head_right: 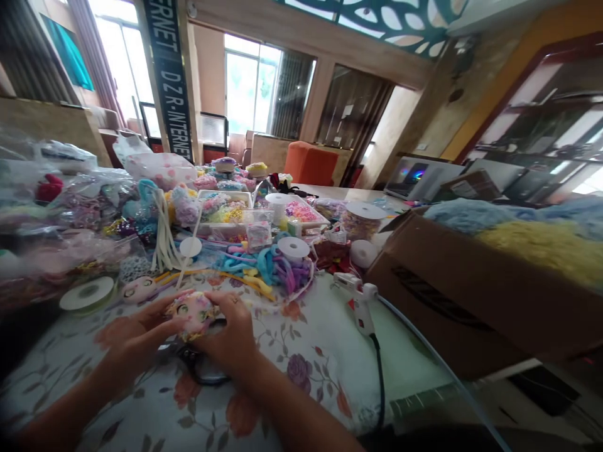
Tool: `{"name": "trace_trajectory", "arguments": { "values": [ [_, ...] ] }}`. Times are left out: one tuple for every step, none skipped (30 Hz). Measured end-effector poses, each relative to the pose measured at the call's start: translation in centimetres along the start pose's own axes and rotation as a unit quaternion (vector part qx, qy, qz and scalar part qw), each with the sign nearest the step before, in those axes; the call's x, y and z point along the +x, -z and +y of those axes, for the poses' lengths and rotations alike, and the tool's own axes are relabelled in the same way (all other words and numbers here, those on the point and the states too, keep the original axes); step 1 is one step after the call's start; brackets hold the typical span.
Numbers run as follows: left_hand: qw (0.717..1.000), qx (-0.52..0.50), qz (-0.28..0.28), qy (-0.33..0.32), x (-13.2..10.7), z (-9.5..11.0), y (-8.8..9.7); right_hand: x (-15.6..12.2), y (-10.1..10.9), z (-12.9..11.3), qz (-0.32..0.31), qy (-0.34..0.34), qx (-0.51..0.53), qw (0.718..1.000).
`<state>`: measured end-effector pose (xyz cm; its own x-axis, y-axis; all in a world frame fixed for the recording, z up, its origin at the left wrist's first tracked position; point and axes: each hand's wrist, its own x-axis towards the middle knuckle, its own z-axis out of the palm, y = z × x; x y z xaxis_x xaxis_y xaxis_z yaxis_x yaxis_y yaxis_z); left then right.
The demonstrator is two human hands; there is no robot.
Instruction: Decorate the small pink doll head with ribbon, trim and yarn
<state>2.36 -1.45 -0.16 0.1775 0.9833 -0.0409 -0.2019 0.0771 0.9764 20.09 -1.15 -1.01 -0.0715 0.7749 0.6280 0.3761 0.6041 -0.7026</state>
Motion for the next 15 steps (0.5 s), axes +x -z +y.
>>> {"name": "trace_trajectory", "arguments": {
  "values": [
    [1.0,0.002,-0.001,0.004,0.03,-0.05,0.07,-0.02,0.01,-0.07,0.002,-0.01,0.005,1.0],
    [1.0,0.004,0.0,0.006,0.05,-0.1,0.09,-0.04,0.0,-0.12,0.003,-0.022,0.009,1.0],
    [1.0,0.005,0.001,0.005,0.05,-0.15,0.05,-0.06,-0.04,-0.15,0.004,-0.033,0.011,0.999],
    [1.0,0.005,0.005,0.004,0.04,-0.19,-0.03,-0.06,-0.09,-0.15,0.003,-0.039,0.011,0.999],
    [1.0,0.002,0.011,0.003,0.03,-0.22,-0.15,-0.05,-0.14,-0.12,0.0,-0.039,0.01,0.999],
    [1.0,-0.005,0.019,0.002,0.01,-0.24,-0.28,-0.03,-0.19,-0.06,-0.002,-0.033,0.007,0.999],
    [0.999,-0.016,0.027,0.003,0.01,-0.24,-0.41,0.0,-0.23,0.02,-0.006,-0.022,0.003,1.0],
    [0.999,-0.031,0.033,0.007,0.02,-0.24,-0.52,0.03,-0.26,0.1,-0.012,-0.009,0.0,1.0],
    [0.998,-0.048,0.035,0.014,0.04,-0.24,-0.59,0.05,-0.27,0.17,-0.015,0.004,-0.005,1.0],
    [0.997,-0.063,0.036,0.022,0.09,-0.22,-0.6,0.06,-0.27,0.23,-0.018,0.014,-0.008,1.0],
    [0.996,-0.073,0.035,0.029,0.15,-0.21,-0.58,0.06,-0.25,0.24,-0.019,0.018,-0.01,1.0],
    [0.996,-0.078,0.032,0.035,0.21,-0.19,-0.52,0.03,-0.22,0.22,-0.019,0.019,-0.011,1.0],
    [0.996,-0.079,0.029,0.037,0.27,-0.16,-0.45,0.0,-0.18,0.15,-0.017,0.016,-0.008,1.0],
    [0.996,-0.078,0.024,0.035,0.33,-0.13,-0.38,-0.03,-0.13,0.05,-0.014,0.009,-0.004,1.0],
    [0.996,-0.077,0.016,0.032,0.37,-0.11,-0.35,-0.06,-0.09,-0.06,-0.012,0.0,0.002,1.0]
  ]
}}
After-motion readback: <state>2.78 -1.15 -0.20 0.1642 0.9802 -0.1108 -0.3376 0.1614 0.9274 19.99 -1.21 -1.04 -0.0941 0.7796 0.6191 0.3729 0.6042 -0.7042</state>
